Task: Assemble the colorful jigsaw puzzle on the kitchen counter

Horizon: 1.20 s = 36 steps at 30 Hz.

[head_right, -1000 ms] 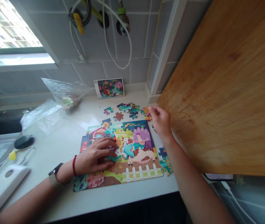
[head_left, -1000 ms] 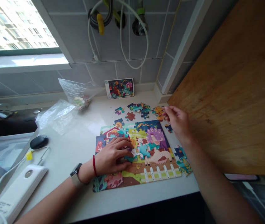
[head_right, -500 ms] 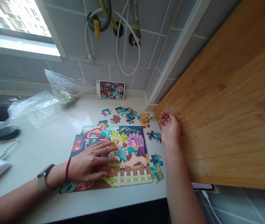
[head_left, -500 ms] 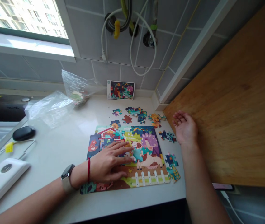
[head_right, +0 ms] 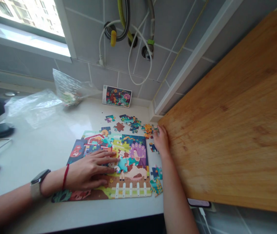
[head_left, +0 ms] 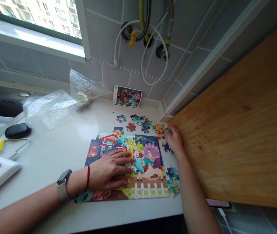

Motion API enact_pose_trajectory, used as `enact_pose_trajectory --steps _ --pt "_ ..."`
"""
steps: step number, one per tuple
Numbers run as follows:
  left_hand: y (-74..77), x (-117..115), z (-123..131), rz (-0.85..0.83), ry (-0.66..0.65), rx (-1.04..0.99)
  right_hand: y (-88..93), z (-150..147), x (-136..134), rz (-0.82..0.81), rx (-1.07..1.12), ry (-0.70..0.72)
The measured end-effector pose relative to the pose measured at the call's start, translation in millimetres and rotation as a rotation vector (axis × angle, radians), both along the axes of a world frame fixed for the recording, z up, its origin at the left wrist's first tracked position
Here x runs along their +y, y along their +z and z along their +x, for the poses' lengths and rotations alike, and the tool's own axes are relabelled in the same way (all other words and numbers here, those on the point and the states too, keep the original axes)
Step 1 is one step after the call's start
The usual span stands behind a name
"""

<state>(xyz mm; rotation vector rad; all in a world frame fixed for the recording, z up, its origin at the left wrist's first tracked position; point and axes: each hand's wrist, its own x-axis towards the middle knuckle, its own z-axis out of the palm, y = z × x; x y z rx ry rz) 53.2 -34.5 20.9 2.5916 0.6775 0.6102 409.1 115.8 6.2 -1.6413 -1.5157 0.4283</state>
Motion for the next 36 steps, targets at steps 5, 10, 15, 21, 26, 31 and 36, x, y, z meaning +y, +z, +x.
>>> enact_pose_trajectory --steps 5,10,15,21,26,31,36 --pt "-0.9 0 0 0.019 0.015 -0.018 -11.8 -6 -6 -0.054 -0.195 0.054" --pt "-5.2 4 -2 0.047 0.04 -0.015 -5.6 -8 -5 0.0 -0.3 0.038" --pt "-7.7 5 -3 0.058 0.04 -0.058 -0.2 -8 -2 0.053 -0.358 -0.002" --pt "-8.4 6 -3 0.023 0.041 -0.078 -2.7 -8 -1 0.051 -0.414 -0.013" --pt "-6.2 10 -7 0.003 0.103 -0.116 -7.4 -11 2 0.04 -0.452 0.058" --pt "-3.8 14 -10 -0.003 0.168 -0.082 -5.5 -9 3 0.05 -0.433 0.073" --pt "-3.7 12 -9 -0.005 0.173 -0.083 0.0 -8 2 0.087 -0.383 0.014"
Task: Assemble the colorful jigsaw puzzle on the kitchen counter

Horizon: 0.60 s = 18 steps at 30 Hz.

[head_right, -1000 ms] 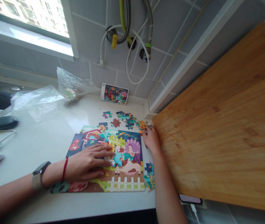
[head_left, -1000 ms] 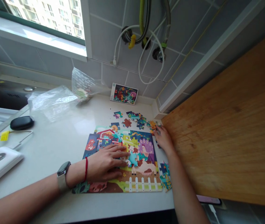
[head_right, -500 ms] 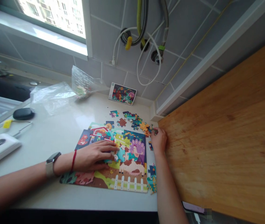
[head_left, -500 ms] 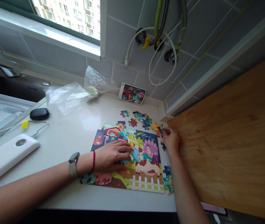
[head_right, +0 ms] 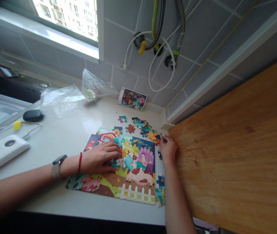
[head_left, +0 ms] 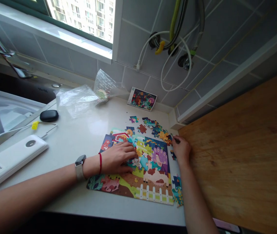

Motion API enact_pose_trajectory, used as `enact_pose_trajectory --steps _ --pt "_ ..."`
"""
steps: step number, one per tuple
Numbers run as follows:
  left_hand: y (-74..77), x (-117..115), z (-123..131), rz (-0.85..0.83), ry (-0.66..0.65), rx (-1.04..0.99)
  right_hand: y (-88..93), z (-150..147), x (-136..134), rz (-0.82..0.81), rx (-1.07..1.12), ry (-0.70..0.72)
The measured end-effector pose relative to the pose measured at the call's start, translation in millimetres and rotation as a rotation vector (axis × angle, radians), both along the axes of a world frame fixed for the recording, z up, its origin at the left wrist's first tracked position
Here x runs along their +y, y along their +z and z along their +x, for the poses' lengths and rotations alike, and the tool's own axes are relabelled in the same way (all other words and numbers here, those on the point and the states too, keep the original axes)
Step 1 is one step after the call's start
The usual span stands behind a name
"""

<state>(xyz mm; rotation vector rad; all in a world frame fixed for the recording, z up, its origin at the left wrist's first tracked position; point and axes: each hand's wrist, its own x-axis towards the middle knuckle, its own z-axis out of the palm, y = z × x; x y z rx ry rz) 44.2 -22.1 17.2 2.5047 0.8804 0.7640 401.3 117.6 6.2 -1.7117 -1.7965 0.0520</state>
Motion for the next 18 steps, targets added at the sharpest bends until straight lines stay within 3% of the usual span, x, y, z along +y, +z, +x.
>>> enact_pose_trajectory --steps 6,8,10,13,18 --pt "0.2 -2 1 0.021 0.01 -0.013 27.4 -9 -15 0.12 0.078 -0.015" --pt "-0.2 -1 1 0.029 0.006 -0.032 39.9 -23 -28 0.11 0.213 0.139" --pt "-0.8 0 1 0.028 0.003 -0.045 50.5 -41 -46 -0.012 0.295 0.408" --pt "-1.9 1 1 0.026 0.017 -0.056 61.7 -66 -72 -0.188 0.16 0.715" --pt "-4.9 1 2 0.024 0.093 -0.071 74.5 -81 -95 -0.494 0.004 0.971"
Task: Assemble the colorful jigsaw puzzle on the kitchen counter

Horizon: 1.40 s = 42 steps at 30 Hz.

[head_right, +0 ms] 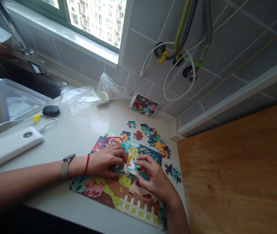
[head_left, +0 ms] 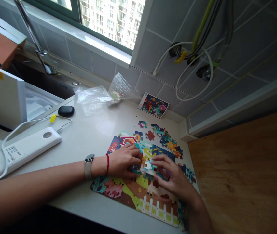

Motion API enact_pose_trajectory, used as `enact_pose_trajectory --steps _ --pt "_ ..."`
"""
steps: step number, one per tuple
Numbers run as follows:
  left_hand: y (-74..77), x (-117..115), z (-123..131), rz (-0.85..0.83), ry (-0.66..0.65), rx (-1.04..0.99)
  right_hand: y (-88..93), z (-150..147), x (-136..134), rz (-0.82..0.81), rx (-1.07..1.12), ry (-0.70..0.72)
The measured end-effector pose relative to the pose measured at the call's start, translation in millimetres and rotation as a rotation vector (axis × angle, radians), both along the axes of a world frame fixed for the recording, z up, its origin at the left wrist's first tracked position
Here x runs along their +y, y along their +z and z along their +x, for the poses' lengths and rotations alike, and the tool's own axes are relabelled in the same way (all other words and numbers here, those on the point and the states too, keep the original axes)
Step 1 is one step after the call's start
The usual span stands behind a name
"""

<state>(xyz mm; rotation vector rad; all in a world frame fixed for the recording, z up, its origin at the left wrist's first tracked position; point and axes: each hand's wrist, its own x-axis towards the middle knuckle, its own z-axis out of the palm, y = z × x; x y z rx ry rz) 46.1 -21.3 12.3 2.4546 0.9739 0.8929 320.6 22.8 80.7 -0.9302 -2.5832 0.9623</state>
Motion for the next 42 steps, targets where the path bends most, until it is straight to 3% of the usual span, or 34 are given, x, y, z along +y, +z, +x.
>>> enact_pose_trajectory --steps 4,8,16,29,37,40,42 --pt "-0.1 0 0 0.005 0.0 0.014 2.6 -2 -7 -0.138 -0.098 0.09" --pt "2.0 0 -1 0.013 -0.011 0.033 -3.7 -9 -12 -0.185 -0.112 0.056" --pt "2.1 2 -3 0.014 -0.029 0.087 -15.9 -13 -10 -0.065 -0.056 0.03" --pt "4.9 0 -3 0.048 -0.037 0.092 -14.6 -5 -2 0.05 -0.116 -0.084" --pt "2.7 0 -4 0.07 -0.04 0.084 -13.7 20 21 0.162 -0.12 -0.284" --pt "1.2 -1 -2 0.07 -0.035 0.078 -17.7 18 21 0.234 -0.037 -0.398" --pt "0.0 -2 0 0.061 -0.026 0.068 -18.5 11 15 0.231 0.027 -0.398"
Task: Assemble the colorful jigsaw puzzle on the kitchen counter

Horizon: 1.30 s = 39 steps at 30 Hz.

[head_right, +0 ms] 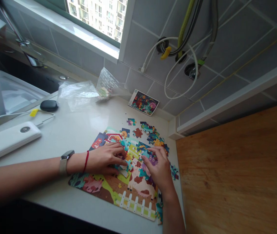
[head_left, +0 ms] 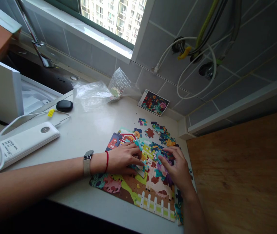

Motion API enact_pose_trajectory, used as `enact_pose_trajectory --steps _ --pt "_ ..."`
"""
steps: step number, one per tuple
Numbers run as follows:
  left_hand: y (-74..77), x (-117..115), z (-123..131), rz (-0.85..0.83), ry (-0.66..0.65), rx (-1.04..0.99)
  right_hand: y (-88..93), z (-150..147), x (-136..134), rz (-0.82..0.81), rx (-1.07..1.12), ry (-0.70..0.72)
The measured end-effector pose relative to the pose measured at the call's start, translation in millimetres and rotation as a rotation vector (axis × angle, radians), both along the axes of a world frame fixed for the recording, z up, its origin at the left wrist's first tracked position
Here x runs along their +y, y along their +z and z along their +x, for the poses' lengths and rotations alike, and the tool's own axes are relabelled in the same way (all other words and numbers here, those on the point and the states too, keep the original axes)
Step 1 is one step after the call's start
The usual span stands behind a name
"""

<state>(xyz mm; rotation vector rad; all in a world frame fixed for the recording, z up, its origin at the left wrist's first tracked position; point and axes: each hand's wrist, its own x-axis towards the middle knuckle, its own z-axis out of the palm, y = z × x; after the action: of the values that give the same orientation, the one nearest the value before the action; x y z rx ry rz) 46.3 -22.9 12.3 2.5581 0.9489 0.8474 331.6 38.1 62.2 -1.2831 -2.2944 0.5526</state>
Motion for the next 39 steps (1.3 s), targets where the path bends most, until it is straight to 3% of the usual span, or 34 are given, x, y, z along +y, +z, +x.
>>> enact_pose_trajectory --steps 5,16,33,36,39 --pt "-3.0 0 2 -0.021 0.031 -0.029 -1.6 -22 -21 -0.198 -0.093 0.323" --pt "-1.1 0 1 -0.028 0.028 0.006 0.5 -16 -20 -0.2 -0.228 0.403" --pt "1.6 -1 0 -0.038 0.004 0.002 -1.0 -21 -23 -0.181 -0.226 0.362" --pt "1.8 -1 0 -0.023 0.0 0.027 -1.2 -15 -15 -0.133 -0.098 0.258" --pt "3.1 -1 0 0.007 -0.022 0.05 -3.2 -1 -2 -0.044 0.001 0.047"
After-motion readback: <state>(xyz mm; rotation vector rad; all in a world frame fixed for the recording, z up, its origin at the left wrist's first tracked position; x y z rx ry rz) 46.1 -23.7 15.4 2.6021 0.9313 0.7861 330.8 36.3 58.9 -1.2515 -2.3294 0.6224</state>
